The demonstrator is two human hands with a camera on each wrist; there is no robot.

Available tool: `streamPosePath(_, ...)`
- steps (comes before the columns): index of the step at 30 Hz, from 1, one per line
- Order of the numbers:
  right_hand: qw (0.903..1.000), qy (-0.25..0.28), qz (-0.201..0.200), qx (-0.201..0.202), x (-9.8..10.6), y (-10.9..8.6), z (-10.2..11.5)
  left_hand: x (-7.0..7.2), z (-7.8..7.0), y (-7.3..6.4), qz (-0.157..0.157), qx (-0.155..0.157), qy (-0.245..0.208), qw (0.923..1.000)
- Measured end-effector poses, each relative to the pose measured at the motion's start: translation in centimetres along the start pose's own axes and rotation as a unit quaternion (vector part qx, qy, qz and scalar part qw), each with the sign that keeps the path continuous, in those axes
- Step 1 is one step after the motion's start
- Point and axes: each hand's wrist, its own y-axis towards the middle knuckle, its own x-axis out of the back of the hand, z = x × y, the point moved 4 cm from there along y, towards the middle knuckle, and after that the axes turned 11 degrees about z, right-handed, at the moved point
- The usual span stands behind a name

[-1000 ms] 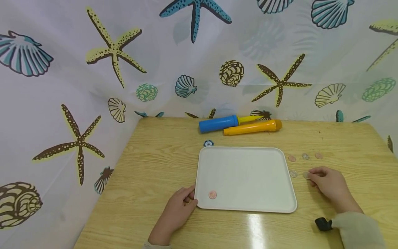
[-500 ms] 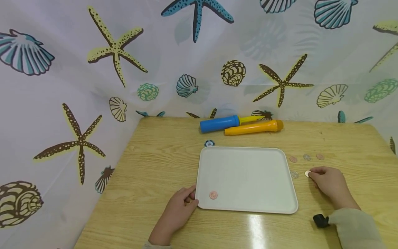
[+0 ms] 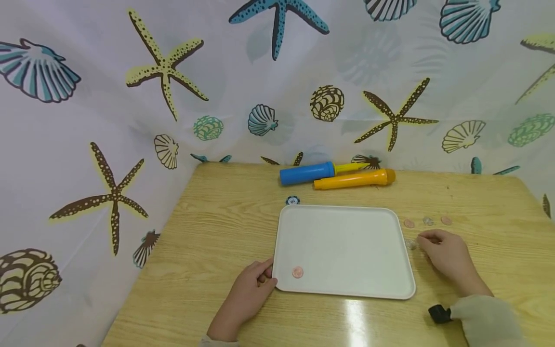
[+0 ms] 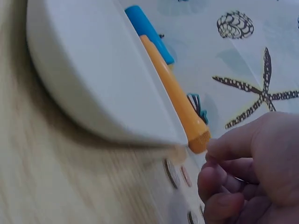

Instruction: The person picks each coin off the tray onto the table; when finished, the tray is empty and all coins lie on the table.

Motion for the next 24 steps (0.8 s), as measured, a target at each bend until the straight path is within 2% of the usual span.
streamPosePath(5,0.9949,0.067,0.069,0.032,-2.8,0.0,3.2,0.2,-0.3,-0.1,-0.001,-0.001,0.0,1.0)
streamPosePath(10,0.9856,0.098,0.116,0.075,-5.6,-0.1,6.2,0.2,-0.3,-0.1,0.001,-0.003,0.0,1.0)
streamPosePath(17,0.9652,0.113,0.182,0.15,-9.7,-0.3,9.7,0.2,-0.2,-0.2,0.002,-0.005,0.003,1.0)
streamPosePath(24,0.9592,0.094,0.216,0.156,-12.7,-0.3,12.1,0.2,-0.1,-0.2,0.003,-0.003,0.002,1.0)
